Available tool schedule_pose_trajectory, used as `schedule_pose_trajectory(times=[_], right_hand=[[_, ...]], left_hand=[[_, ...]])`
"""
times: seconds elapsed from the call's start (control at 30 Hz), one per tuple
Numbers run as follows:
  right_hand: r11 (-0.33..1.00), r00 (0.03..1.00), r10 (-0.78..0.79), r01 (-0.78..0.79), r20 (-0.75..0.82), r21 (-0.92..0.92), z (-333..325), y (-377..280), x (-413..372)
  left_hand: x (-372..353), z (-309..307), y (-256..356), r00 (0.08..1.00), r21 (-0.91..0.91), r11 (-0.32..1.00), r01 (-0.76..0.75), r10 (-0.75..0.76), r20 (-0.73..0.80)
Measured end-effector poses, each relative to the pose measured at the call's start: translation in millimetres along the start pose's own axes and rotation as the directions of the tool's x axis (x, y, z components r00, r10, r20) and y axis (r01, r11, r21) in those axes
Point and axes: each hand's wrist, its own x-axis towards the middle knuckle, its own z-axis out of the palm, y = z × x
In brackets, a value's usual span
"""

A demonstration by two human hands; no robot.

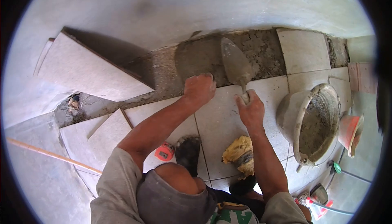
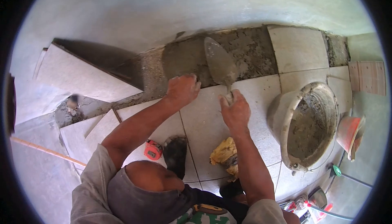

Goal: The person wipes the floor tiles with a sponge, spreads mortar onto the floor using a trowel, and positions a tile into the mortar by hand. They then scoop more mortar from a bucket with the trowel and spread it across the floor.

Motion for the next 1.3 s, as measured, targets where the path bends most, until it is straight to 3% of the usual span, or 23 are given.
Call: schedule_pose_trajectory(times=[0.3, 0.37, 0.47, 0.53, 0.63, 0.77, 0.83, 0.9, 0.97, 1.03, 1.07, 1.1, 1.17, 1.2, 1.27, 1.3], right_hand=[[0.998, 1.0, 0.014, -0.014, -0.007, 0.063, 0.0, -7.9, -8.2], [0.997, 0.998, -0.009, 0.014, -0.067, 0.082, 3.9, -4.8, -8.9], [0.991, 0.995, -0.019, 0.033, -0.102, 0.13, 10.3, 6.6, -8.8], [0.989, 0.992, -0.043, 0.058, -0.115, 0.138, 8.1, 8.2, -11.2], [0.981, 0.994, -0.07, 0.084, -0.085, 0.177, 12.0, 17.0, -8.7], [0.987, 0.997, -0.041, 0.051, -0.065, 0.153, 7.5, 12.0, -7.0], [0.991, 0.999, -0.025, 0.031, -0.048, 0.134, 7.0, 11.3, -7.2], [0.991, 0.999, -0.028, 0.032, -0.032, 0.131, 6.9, 12.8, -6.0], [0.991, 0.999, -0.03, 0.032, -0.018, 0.131, 6.8, 12.8, -4.6], [0.991, 1.0, -0.024, 0.026, -0.014, 0.13, 6.8, 11.3, -4.3], [0.991, 1.0, -0.026, 0.027, -0.013, 0.13, 7.5, 11.2, -3.8], [0.989, 0.999, -0.036, 0.039, -0.022, 0.139, 8.2, 11.4, -3.1], [0.988, 0.998, -0.045, 0.049, -0.032, 0.149, 8.5, 8.6, -4.1], [0.988, 0.997, -0.057, 0.063, -0.043, 0.138, 7.3, 4.9, -5.1], [0.989, 0.996, -0.07, 0.076, -0.054, 0.124, 7.4, -0.7, -4.8], [0.989, 0.998, -0.055, 0.058, -0.023, 0.136, 7.2, -2.3, -4.4]], left_hand=[[-0.2, 4.5, -2.1, 0.999, -0.03, 0.999, -0.045, 0.044, -0.022], [0.1, 3.3, -3.1, 0.999, -0.026, 0.999, -0.021, 0.02, -0.029], [-4.5, -2.7, -9.6, 1.0, -0.135, 0.991, 0.011, -0.014, -0.017], [-15.4, -8.2, -18.2, 0.987, -0.202, 0.973, -0.114, 0.087, -0.134], [-40.8, -26.2, -41.5, 1.0, -0.243, 0.97, -0.023, 0.018, -0.024], [-82.7, -20.7, -87.6, 0.99, -0.197, 0.976, 0.092, -0.111, -0.085], [-107.9, -21.3, -111.8, 0.95, -0.296, 0.928, 0.226, -0.278, -0.146], [-129.9, -15.7, -138.1, 0.911, -0.256, 0.909, 0.328, -0.376, -0.171], [-152.7, -24.1, -159.0, 0.831, -0.355, 0.832, 0.426, -0.515, -0.211], [-170.6, -24.9, -205.6, 0.679, -0.323, 0.764, 0.558, -0.644, -0.352], [-176.2, -56.7, -206.2, 0.533, -0.34, 0.622, 0.706, -0.782, -0.324], [-186.0, -55.3, -242.3, 0.398, -0.432, 0.592, 0.681, -0.794, -0.46], [-194.3, -94.3, -253.0, 0.076, -0.689, 0.449, 0.569, -0.863, -0.499], [-191.1, -98.2, -259.3, 0.077, -0.69, 0.45, 0.567, -0.863, -0.5], [-186.1, -98.2, -270.2, -0.038, -0.805, 0.446, 0.39, -0.866, -0.498], [-182.0, -90.4, -271.8, 0.106, -0.686, 0.528, 0.501, -0.824, -0.557]])
